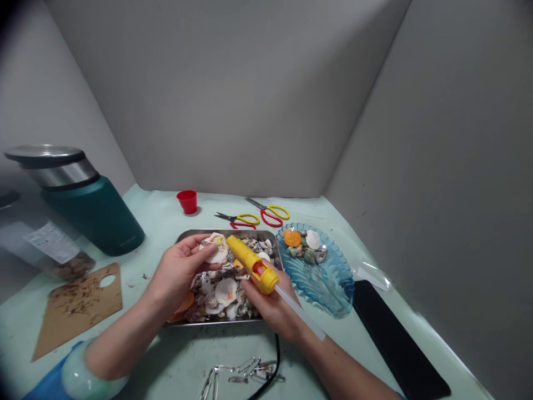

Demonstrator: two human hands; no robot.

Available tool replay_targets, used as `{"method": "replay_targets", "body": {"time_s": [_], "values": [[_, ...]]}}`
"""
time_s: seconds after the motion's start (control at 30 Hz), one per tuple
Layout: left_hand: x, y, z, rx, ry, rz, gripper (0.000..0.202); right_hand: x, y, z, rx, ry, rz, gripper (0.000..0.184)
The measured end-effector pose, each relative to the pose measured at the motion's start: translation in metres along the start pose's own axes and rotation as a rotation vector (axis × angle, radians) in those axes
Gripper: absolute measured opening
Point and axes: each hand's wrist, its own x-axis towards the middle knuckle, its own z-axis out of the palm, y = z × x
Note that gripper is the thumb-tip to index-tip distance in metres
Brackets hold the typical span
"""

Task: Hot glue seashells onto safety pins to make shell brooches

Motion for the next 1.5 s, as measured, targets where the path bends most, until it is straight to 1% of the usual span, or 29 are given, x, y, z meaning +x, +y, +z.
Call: {"method": "replay_targets", "body": {"time_s": [0.17, 0.27, 0.33, 0.4, 0.53, 0.77, 0.93, 1.1, 1.5], "values": [[-0.007, -0.007, 0.009, 0.051, -0.049, -0.093, 0.033, 0.003, 0.002, 0.001, 0.119, 0.157, 0.034, 0.028], [-0.013, -0.01, 0.016, 0.083, -0.101, -0.125, 0.032, 0.005, 0.001, 0.002, 0.172, 0.204, 0.025, 0.03], [-0.016, -0.011, 0.019, 0.086, -0.112, -0.131, 0.032, 0.005, -0.001, 0.003, 0.195, 0.199, 0.017, 0.029], [-0.017, -0.011, 0.021, 0.083, -0.094, -0.146, 0.037, 0.006, -0.003, 0.004, 0.214, 0.192, 0.015, 0.028], [-0.018, -0.011, 0.022, 0.065, -0.092, -0.179, 0.044, 0.007, -0.004, 0.005, 0.254, 0.221, 0.022, 0.027], [-0.018, -0.013, 0.02, 0.108, -0.185, -0.21, 0.038, 0.008, -0.001, 0.006, 0.259, 0.24, 0.013, 0.025], [-0.019, -0.013, 0.02, 0.12, -0.197, -0.215, 0.034, 0.007, 0.0, 0.006, 0.258, 0.245, 0.025, 0.025], [-0.018, -0.017, 0.018, 0.147, -0.221, -0.209, 0.029, 0.008, -0.005, 0.006, 0.291, 0.24, 0.034, 0.025], [-0.018, -0.017, 0.018, 0.096, -0.22, -0.198, 0.029, 0.006, -0.006, 0.007, 0.272, 0.254, 0.032, 0.028]]}}
